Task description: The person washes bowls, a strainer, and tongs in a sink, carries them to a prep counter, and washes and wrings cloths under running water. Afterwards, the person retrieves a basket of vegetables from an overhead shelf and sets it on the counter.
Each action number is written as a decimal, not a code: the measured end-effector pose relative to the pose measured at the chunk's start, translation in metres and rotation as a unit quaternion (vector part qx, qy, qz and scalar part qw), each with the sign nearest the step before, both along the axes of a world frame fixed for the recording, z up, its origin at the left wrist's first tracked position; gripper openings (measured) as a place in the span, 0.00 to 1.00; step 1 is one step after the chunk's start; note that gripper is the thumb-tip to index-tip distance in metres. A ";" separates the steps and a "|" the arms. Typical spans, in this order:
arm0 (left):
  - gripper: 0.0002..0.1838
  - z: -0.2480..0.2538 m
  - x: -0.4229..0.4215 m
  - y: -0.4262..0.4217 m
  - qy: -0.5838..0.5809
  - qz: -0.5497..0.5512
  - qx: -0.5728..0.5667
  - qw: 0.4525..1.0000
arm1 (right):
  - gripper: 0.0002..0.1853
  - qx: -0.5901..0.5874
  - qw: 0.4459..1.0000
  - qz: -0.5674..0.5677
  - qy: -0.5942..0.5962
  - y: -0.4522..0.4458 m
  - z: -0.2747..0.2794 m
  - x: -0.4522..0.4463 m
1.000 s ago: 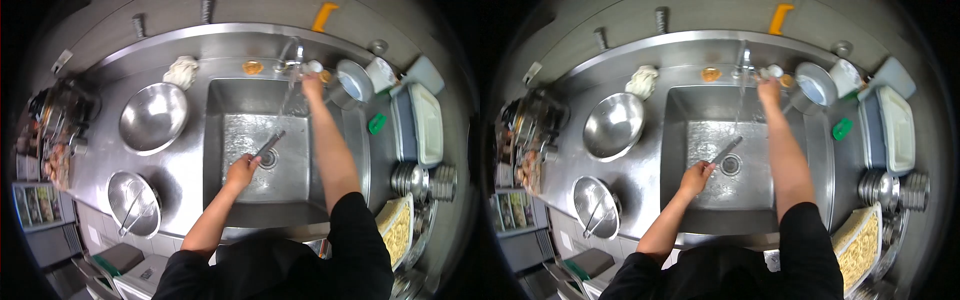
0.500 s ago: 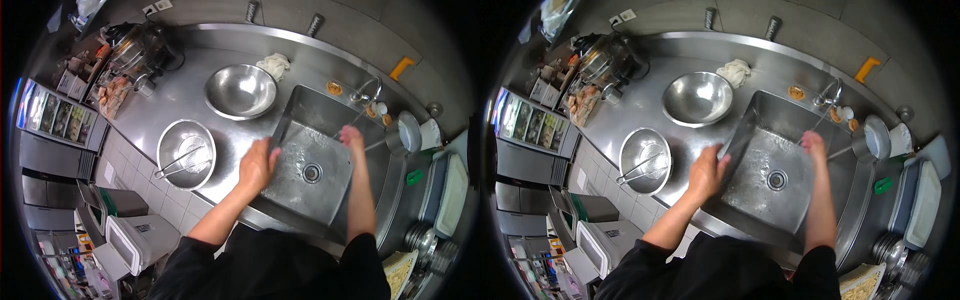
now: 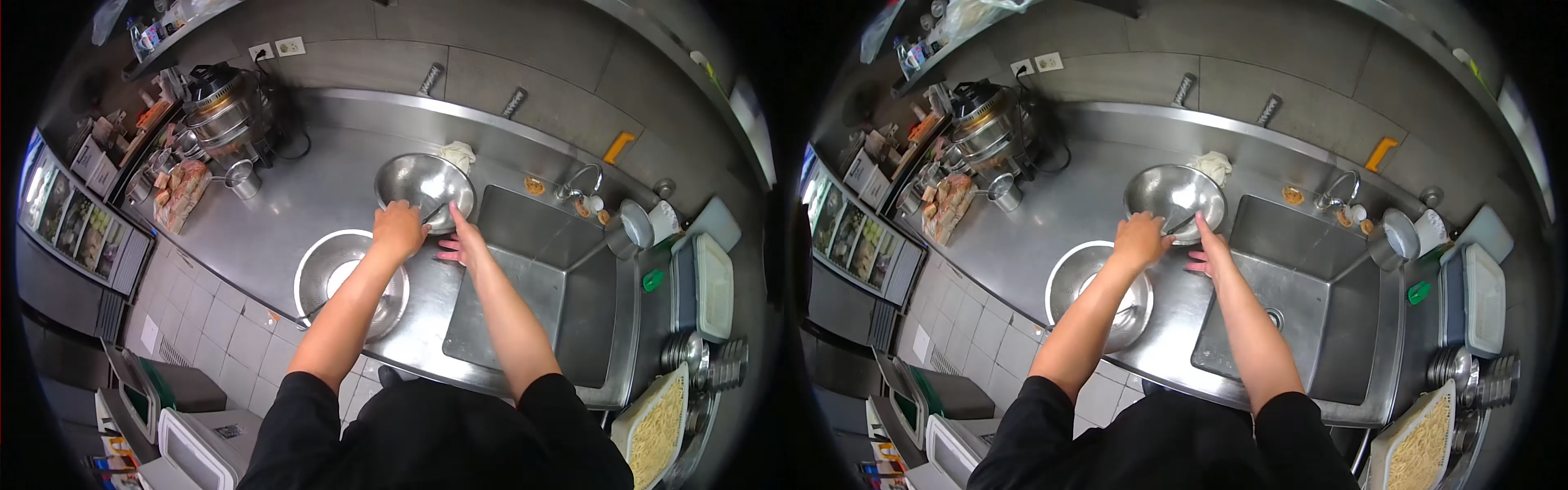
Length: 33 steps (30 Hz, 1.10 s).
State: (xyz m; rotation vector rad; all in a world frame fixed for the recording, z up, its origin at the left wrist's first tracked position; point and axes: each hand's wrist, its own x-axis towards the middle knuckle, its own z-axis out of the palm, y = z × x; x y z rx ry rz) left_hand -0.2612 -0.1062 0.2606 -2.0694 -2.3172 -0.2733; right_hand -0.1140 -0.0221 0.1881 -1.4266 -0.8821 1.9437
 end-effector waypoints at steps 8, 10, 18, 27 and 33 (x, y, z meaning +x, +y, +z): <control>0.21 0.029 -0.116 -0.112 -0.205 0.054 0.140 0.967 | 0.24 0.013 0.995 -0.088 0.042 0.037 -0.065 -0.027; 0.19 0.022 -0.128 -0.134 -0.261 0.104 0.145 0.949 | 0.22 0.033 0.993 -0.110 0.010 0.025 -0.053 -0.022; 0.15 -0.013 -0.023 -0.099 -0.221 -0.059 0.166 0.959 | 0.27 0.078 0.992 -0.003 -0.095 0.036 -0.026 0.039; 0.17 -0.078 0.074 0.036 -0.204 -0.065 -0.092 0.972 | 0.24 0.172 0.966 0.064 -0.183 0.029 -0.015 0.078; 0.22 -0.088 0.085 0.048 -0.237 -0.182 -0.100 0.949 | 0.33 0.052 0.987 0.132 -0.079 0.034 -0.016 0.095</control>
